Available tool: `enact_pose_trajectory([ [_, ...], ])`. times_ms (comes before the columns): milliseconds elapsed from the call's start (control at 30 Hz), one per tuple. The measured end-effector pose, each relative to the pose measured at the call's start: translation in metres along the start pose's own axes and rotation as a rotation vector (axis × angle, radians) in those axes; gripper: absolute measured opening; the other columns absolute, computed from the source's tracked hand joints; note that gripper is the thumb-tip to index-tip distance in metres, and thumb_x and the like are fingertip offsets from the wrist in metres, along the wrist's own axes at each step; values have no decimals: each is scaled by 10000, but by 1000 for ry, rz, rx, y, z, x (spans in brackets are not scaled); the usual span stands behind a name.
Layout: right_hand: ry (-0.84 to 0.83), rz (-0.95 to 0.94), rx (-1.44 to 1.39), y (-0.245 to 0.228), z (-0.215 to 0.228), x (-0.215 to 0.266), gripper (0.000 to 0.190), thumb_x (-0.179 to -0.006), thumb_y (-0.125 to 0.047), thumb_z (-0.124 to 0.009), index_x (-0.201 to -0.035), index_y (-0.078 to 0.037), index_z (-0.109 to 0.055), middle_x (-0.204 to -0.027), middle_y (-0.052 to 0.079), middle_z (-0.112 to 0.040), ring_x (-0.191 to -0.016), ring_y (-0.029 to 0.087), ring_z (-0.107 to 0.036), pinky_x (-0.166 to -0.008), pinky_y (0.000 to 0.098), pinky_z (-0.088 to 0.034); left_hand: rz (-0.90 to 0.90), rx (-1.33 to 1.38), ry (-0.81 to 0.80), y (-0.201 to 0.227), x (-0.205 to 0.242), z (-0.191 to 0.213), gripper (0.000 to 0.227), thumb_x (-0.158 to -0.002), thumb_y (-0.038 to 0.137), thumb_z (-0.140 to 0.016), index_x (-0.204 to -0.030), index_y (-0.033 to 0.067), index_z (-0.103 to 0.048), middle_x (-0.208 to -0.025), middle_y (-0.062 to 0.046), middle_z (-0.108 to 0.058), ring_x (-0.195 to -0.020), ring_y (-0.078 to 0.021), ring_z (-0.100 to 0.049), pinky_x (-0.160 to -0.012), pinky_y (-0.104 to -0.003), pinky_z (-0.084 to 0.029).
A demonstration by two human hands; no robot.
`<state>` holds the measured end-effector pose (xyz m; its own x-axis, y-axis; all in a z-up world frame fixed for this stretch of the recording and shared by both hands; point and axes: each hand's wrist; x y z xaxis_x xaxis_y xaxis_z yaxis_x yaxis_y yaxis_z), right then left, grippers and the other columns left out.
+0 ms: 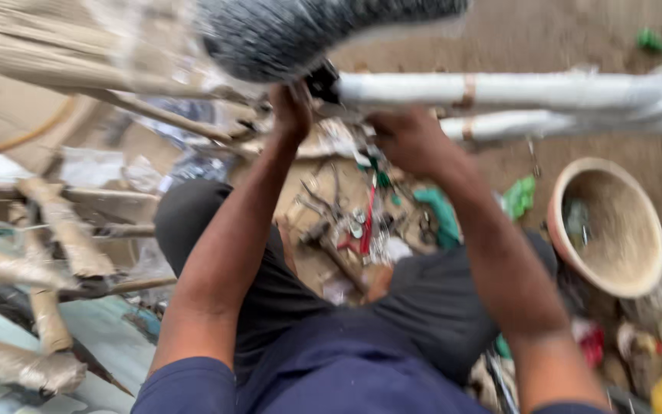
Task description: The person is assembling a bicycle frame while sitting on the floor. They remove bubble wrap and cardboard from the frame and seat, then use a wrench to tighten bolts on the seat post and handlebar stem.
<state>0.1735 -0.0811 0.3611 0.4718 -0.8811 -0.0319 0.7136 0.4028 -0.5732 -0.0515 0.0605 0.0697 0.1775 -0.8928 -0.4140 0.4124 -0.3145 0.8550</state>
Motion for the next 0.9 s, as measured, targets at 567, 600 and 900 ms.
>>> enact_pose_trajectory([
  [567, 230, -251, 260, -84, 133, 30, 215, -977, -32, -523, -1110, -13, -691, -1015, 200, -710, -827, 302, -699, -731, 418, -565, 316, 1379, -126, 144, -30, 76, 576, -1044, 495, -451, -1426, 68, -516, -1412, -124, -589, -1345, -317, -519, -1149, -493, -411],
  [600, 260, -253, 263, -92, 146, 21, 209, -980, -47, -528, -1101, -12, -694, -1008, 204, -710, -827, 307, -699, -735, 424, -563, 338, 1465, -46, 150, -35, 81, 666, -993, 539, -430, -1497, 106, -475, -1491, -93, -559, -1416, -304, -487, -1185, -493, -389],
  [900, 420, -231, 223, -49, 138, -96, 234, -1011, -179, -571, -1026, 1, -720, -950, 238, -710, -818, 356, -694, -778, 473, -549, 354, 1479, -129, 144, -43, 77, 693, -993, 638, -499, -1455, 123, -525, -1476, -103, -569, -1421, -337, -504, -1223, -516, -394],
])
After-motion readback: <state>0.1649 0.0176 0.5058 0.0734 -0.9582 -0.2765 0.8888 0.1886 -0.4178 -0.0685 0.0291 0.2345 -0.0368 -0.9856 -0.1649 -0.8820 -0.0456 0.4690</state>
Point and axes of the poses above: each hand's wrist, its own x-axis away from the middle knuckle, its own z-axis out of the back of the hand, y = z × x
